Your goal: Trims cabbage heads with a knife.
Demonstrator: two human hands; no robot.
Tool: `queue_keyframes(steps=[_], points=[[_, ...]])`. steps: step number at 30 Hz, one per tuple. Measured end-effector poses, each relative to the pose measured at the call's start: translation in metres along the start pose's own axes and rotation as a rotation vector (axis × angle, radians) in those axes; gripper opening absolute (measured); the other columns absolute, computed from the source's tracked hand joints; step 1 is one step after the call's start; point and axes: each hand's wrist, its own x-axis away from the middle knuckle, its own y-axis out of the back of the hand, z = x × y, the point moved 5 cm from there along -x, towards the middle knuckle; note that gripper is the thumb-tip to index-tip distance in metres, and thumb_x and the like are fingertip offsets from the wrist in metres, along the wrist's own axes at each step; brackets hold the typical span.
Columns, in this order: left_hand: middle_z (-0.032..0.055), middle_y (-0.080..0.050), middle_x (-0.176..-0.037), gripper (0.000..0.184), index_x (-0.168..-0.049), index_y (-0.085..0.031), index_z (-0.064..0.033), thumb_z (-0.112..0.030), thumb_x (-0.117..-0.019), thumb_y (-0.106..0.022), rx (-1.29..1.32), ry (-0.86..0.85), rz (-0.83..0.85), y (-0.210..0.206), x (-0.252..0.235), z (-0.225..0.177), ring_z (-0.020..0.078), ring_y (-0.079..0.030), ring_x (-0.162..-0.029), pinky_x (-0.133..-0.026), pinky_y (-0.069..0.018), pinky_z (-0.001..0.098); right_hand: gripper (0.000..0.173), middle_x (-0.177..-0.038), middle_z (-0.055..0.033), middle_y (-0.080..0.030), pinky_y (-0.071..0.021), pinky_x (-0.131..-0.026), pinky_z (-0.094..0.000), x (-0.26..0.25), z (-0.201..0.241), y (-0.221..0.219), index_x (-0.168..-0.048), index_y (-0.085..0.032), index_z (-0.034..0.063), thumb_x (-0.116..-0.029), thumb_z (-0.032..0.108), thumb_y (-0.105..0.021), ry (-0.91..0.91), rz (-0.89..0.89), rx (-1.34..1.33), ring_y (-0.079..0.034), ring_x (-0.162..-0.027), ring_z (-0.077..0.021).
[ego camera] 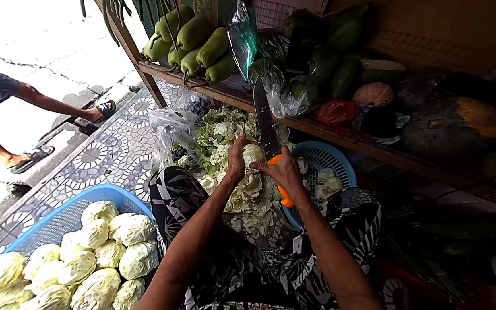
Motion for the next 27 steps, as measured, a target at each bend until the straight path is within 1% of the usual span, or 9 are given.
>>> queue_keyframes(steps=[3,9,12,15,17,19,22,25,27], points=[[-0.0007,-0.068,-0.076,0.071,-0.094,-0.069,-0.0117,-0.059,-0.1065,-0.018,-0.014,0.003,-0.025,-0.001,0.001,0.000,0.0060,-0.062,-0.063,-0.059,-0.0535,0.0257,0.094,-0.093,-0.0247,-0.067,-0.0538,-0.080,-0.0559,-0.003,-0.003,-0.003,-0.132,-0.052,-0.0078,-0.0738,0.059,-0.086,0.023,0.028,0.000,-0.067,-0.087,-0.0383],[-0.0002,-0.068,-0.080,0.068,-0.095,-0.070,-0.0105,-0.058,-0.1073,-0.023,-0.059,-0.001,-0.075,0.002,0.001,0.003,0.0058,-0.061,-0.067,-0.064,-0.0529,0.0270,0.092,-0.091,-0.0263,-0.067,-0.0528,-0.079,-0.0582,-0.005,-0.007,-0.008,-0.129,-0.054,-0.0091,-0.0786,0.065,-0.078,0.087,-0.003,0.076,-0.068,-0.088,-0.0419],[-0.0007,-0.068,-0.075,0.068,-0.092,-0.071,-0.0096,-0.057,-0.1079,-0.024,-0.047,-0.033,-0.112,0.003,0.001,0.005,0.0045,-0.062,-0.063,-0.062,-0.0541,0.0250,0.088,-0.090,-0.0252,-0.067,-0.0525,-0.078,-0.0574,-0.006,-0.011,-0.012,-0.125,-0.056,-0.0085,-0.0812,0.065,-0.075,0.086,0.000,0.090,-0.068,-0.088,-0.0410],[-0.0011,-0.067,-0.075,0.068,-0.093,-0.071,-0.0097,-0.057,-0.1078,-0.024,-0.058,-0.051,-0.146,0.004,0.001,0.007,0.0042,-0.060,-0.062,-0.062,-0.0532,0.0250,0.087,-0.091,-0.0270,-0.067,-0.0523,-0.080,-0.0580,-0.006,-0.013,-0.015,-0.128,-0.056,-0.0098,-0.0842,0.064,-0.073,0.080,0.009,0.053,-0.068,-0.088,-0.0419],[-0.0016,-0.067,-0.074,0.068,-0.092,-0.072,-0.0100,-0.056,-0.1081,-0.024,-0.060,-0.083,-0.185,0.005,0.002,0.007,0.0035,-0.059,-0.060,-0.061,-0.0520,0.0242,0.088,-0.092,-0.0266,-0.068,-0.0534,-0.080,-0.0567,-0.008,-0.016,-0.019,-0.131,-0.056,-0.0092,-0.0855,0.064,-0.071,0.074,0.028,0.018,-0.068,-0.086,-0.0401],[-0.0030,-0.069,-0.074,0.064,-0.091,-0.072,-0.0110,-0.052,-0.1088,-0.025,-0.052,-0.146,-0.237,0.007,0.004,0.006,0.0020,-0.061,-0.060,-0.060,-0.0527,0.0226,0.084,-0.094,-0.0255,-0.067,-0.0543,-0.079,-0.0544,-0.008,-0.018,-0.025,-0.129,-0.057,-0.0080,-0.0876,0.063,-0.070,0.044,0.052,-0.022,-0.068,-0.084,-0.0371],[-0.0021,-0.069,-0.076,0.062,-0.093,-0.072,-0.0085,-0.045,-0.1099,-0.025,-0.056,-0.196,-0.276,0.008,0.005,0.005,0.0022,-0.061,-0.062,-0.061,-0.0526,0.0224,0.077,-0.092,-0.0229,-0.067,-0.0540,-0.078,-0.0520,-0.007,-0.022,-0.032,-0.128,-0.059,-0.0063,-0.0901,0.060,-0.069,0.007,0.051,-0.072,-0.067,-0.081,-0.0335],[-0.0031,-0.066,-0.070,0.062,-0.090,-0.071,-0.0106,-0.050,-0.1093,-0.027,-0.092,-0.135,-0.199,0.010,0.002,0.004,0.0024,-0.059,-0.057,-0.058,-0.0519,0.0227,0.078,-0.092,-0.0237,-0.069,-0.0533,-0.080,-0.0541,-0.007,-0.020,-0.026,-0.125,-0.062,-0.0063,-0.0885,0.062,-0.070,0.060,0.030,-0.036,-0.068,-0.085,-0.0357],[-0.0018,-0.065,-0.072,0.064,-0.091,-0.069,-0.0120,-0.057,-0.1078,-0.026,-0.135,-0.022,-0.118,0.009,0.001,0.005,0.0044,-0.059,-0.060,-0.060,-0.0518,0.0253,0.078,-0.087,-0.0225,-0.068,-0.0531,-0.077,-0.0555,-0.009,-0.017,-0.020,-0.118,-0.064,-0.0054,-0.0853,0.066,-0.071,0.112,0.023,0.021,-0.068,-0.083,-0.0364]])
